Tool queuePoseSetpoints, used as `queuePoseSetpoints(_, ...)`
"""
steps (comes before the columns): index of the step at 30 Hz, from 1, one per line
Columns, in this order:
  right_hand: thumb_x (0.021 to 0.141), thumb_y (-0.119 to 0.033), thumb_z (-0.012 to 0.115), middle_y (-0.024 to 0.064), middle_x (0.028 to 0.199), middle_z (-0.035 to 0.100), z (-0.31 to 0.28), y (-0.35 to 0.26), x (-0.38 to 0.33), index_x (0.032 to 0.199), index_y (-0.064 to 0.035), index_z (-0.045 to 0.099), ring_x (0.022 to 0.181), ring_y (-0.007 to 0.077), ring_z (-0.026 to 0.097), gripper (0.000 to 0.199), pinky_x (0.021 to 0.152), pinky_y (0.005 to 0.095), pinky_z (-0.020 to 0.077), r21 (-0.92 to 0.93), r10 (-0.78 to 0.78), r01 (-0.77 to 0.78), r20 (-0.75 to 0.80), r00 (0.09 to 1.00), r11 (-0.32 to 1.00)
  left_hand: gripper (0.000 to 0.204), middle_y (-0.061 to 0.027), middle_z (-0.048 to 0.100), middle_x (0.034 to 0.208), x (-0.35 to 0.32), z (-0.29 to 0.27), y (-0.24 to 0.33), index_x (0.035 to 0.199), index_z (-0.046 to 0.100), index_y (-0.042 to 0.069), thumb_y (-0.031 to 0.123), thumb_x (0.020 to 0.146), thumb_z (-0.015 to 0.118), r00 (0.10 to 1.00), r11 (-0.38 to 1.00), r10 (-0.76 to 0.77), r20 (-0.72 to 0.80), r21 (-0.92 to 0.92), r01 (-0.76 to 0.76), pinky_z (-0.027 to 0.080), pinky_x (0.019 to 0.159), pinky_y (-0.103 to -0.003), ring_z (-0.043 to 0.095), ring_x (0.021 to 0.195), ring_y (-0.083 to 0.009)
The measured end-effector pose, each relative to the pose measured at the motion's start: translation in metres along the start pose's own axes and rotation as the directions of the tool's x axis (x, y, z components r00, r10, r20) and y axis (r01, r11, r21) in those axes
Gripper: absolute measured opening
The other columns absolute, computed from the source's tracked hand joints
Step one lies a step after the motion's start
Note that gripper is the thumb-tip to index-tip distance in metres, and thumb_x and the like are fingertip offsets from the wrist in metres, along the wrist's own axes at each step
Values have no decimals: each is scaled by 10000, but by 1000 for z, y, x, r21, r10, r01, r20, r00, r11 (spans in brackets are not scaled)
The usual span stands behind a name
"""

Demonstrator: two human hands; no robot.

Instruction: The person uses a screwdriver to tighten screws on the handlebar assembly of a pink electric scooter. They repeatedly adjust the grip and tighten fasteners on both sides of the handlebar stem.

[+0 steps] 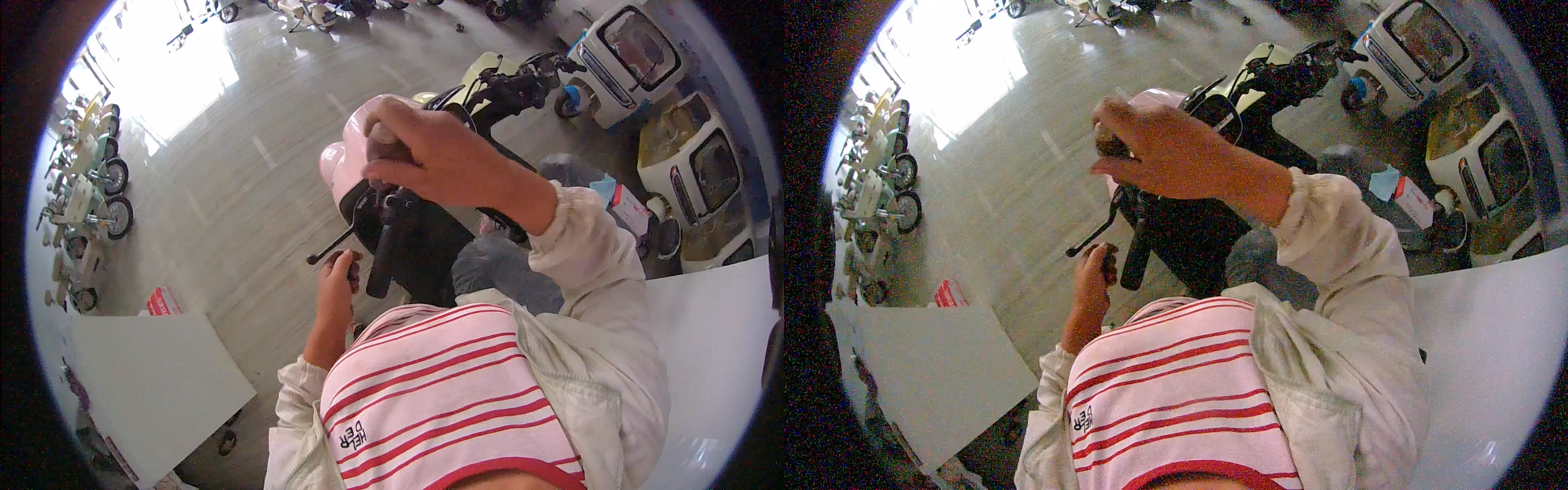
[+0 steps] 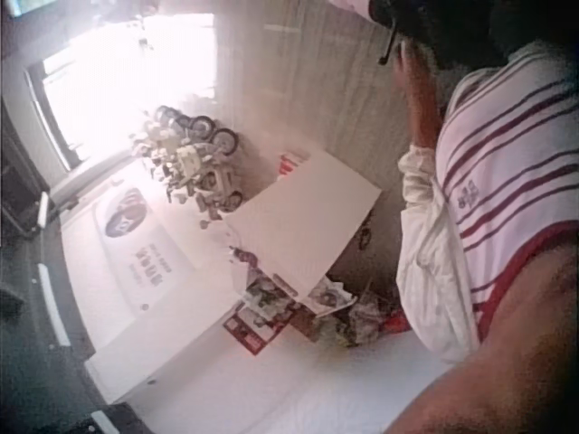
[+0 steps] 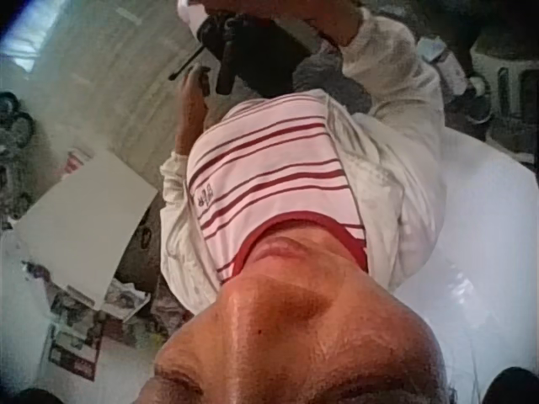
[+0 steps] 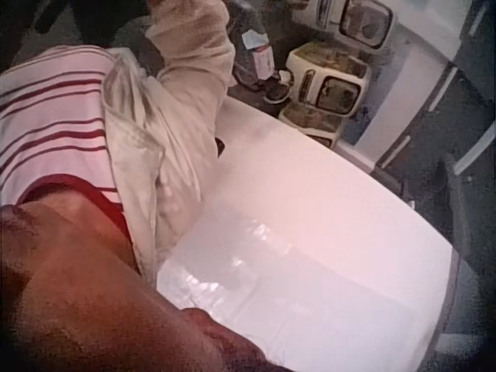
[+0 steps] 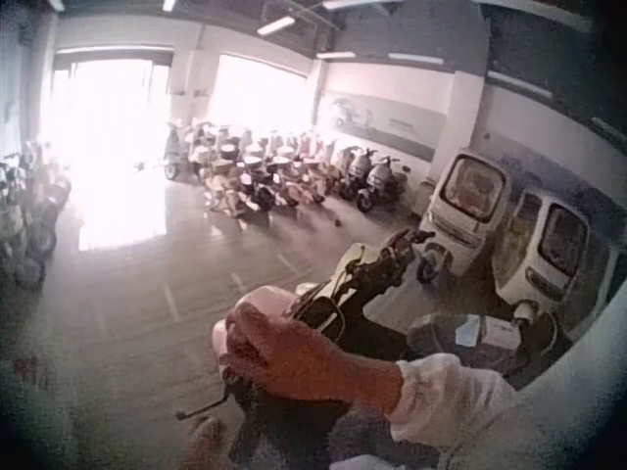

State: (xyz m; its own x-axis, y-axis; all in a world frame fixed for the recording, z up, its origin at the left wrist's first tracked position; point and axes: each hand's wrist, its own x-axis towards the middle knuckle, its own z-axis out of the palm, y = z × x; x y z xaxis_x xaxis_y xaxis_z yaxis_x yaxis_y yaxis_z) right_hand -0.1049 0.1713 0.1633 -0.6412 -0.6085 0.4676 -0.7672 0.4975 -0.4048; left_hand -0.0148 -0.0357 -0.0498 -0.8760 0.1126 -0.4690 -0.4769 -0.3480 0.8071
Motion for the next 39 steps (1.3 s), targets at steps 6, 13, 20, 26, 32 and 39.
queuePoseSetpoints(6, 894, -267, 693, 158, 846, 657, -8, 5, -7, 1091, -51, 453, 705, 328, 667, 379, 647, 401, 524, 315, 177, -121, -156, 972, 941, 229, -10, 560, 745, -25, 30, 16, 1051, 659, 30, 219, 951, 578, 863, 804, 505, 1, 361, -472, 451, 616, -297, 541, 668, -149)
queuePoseSetpoints(13, 908, -124, 678, 72, 918, 680, -53, 10, -65, 1189, -45, 474, 787, 138, 661, 356, 692, 275, 533, 419, 273, -68, -451, 850, 905, 348, -105, 594, 880, -23, 89, 34, 1218, 661, 172, 137, 875, 620, 597, 38, 761, 255, 901, -433, 514, 698, -407, 617, 821, -295)
queuePoseSetpoints(20, 968, -195, 592, 126, 1039, 661, -60, 28, -159, 1221, -42, 482, 769, 93, 616, 315, 601, 194, 486, 632, 472, -81, -481, 739, 771, 379, -85, 559, 865, -12, 107, 26, 1214, 667, 191, 113, 845, 634, 584, -84, 772, 251, 951, -298, 513, 707, -418, 595, 835, -286)
queuePoseSetpoints(26, 950, -203, 619, 113, 1010, 670, -65, 42, -212, 1187, -54, 499, 762, 104, 619, 305, 592, 206, 495, 697, 646, -187, -484, 590, 692, 367, -81, 559, 882, -4, 113, 22, 1162, 666, 183, 84, 809, 657, 554, -183, 785, 277, 958, -219, 510, 720, -423, 590, 867, -288)
queuePoseSetpoints(32, 941, -226, 638, 107, 1030, 665, -60, 51, -229, 1194, -55, 496, 774, 100, 617, 337, 612, 214, 496, 723, 648, -185, -437, 624, 666, 341, -87, 562, 916, 2, 118, 21, 1166, 632, 164, 69, 838, 632, 560, -155, 787, 258, 962, -225, 505, 750, -429, 582, 898, -304)
queuePoseSetpoints(39, 947, -226, 634, 96, 1061, 653, -50, 52, -222, 1206, -47, 487, 801, 96, 617, 347, 656, 215, 504, 754, 622, -149, -393, 677, 639, 304, -125, 575, 925, 0, 111, 16, 1177, 622, 87, 74, 874, 604, 472, -131, 834, 285, 934, -333, 470, 799, -438, 557, 909, -325)
